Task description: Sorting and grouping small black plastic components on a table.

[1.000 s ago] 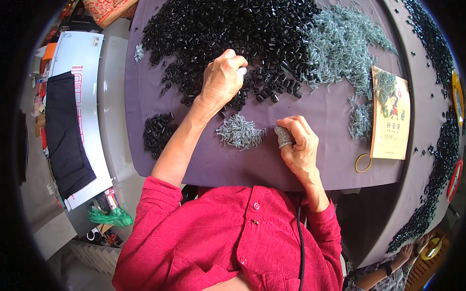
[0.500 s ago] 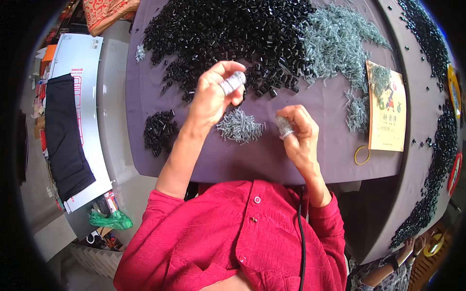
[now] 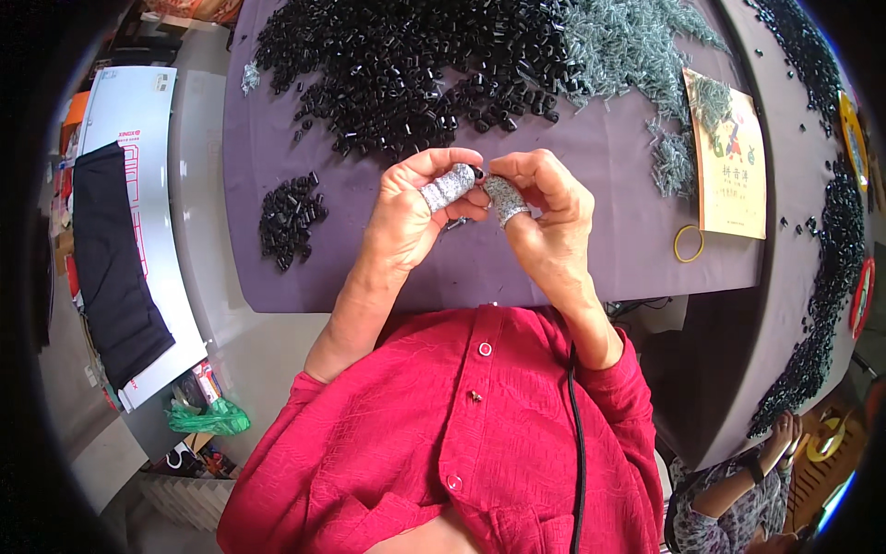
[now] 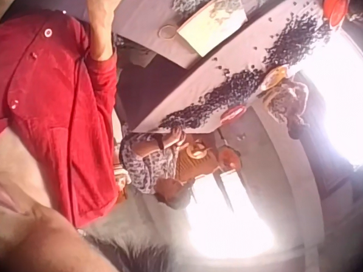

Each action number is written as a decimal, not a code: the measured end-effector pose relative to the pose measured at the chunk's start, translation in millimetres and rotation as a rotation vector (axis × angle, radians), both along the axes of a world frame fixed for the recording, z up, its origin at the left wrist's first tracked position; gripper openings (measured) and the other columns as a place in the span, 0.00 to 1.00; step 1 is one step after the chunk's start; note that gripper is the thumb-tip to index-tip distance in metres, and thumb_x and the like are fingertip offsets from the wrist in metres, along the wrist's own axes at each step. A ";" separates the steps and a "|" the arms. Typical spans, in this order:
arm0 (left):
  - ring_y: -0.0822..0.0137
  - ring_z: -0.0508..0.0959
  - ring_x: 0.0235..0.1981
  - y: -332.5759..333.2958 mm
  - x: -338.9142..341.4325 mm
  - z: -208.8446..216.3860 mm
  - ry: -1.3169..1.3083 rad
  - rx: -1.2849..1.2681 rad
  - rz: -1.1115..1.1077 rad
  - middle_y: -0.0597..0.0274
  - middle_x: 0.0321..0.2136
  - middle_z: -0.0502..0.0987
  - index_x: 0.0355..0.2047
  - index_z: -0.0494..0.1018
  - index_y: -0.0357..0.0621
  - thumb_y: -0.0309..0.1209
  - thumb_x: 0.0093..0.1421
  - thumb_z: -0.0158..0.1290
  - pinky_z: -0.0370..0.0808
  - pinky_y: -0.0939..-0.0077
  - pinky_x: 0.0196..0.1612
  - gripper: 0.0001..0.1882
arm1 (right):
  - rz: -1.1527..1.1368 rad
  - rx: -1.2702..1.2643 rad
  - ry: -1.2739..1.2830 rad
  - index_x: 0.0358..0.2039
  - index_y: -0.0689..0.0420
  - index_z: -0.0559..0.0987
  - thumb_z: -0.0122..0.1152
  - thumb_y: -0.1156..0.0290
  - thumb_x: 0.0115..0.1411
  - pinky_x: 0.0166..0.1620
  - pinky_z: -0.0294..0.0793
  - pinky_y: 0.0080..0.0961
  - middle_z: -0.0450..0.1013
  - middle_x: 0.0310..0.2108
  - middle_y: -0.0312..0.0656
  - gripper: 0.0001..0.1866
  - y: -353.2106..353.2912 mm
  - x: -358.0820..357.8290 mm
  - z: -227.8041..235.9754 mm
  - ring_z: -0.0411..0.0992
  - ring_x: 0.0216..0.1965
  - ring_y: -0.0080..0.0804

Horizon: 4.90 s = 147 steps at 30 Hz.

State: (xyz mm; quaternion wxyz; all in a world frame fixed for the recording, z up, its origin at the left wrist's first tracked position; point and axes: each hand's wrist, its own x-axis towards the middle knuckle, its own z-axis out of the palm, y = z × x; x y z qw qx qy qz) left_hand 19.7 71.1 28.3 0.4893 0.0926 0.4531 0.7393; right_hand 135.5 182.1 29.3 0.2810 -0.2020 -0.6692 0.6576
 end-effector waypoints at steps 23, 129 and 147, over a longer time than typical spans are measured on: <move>0.68 0.80 0.26 -12.5 32.2 -3.6 0.235 -0.107 0.072 0.55 0.28 0.78 0.38 0.74 0.33 0.18 0.60 0.48 0.81 0.74 0.29 0.08 | -0.032 0.424 -0.138 0.33 0.61 0.75 0.56 0.91 0.43 0.33 0.75 0.23 0.75 0.29 0.41 0.16 -16.5 16.2 14.6 0.75 0.28 0.30; 0.71 0.80 0.27 -13.2 28.0 -21.6 0.404 -0.203 0.034 0.57 0.28 0.79 0.40 0.75 0.33 0.16 0.59 0.47 0.80 0.79 0.28 0.10 | 0.129 -0.284 -0.169 0.35 0.63 0.78 0.57 0.86 0.54 0.32 0.76 0.18 0.77 0.30 0.39 0.08 2.3 14.7 -27.7 0.75 0.29 0.22; 0.75 0.75 0.18 13.1 57.6 -32.6 0.710 -0.370 -0.142 0.64 0.20 0.75 0.34 0.72 0.36 0.20 0.58 0.51 0.71 0.80 0.18 0.03 | 0.064 0.812 -0.293 0.33 0.60 0.74 0.55 0.86 0.35 0.36 0.73 0.35 0.74 0.31 0.45 0.19 7.6 52.4 -35.3 0.72 0.32 0.45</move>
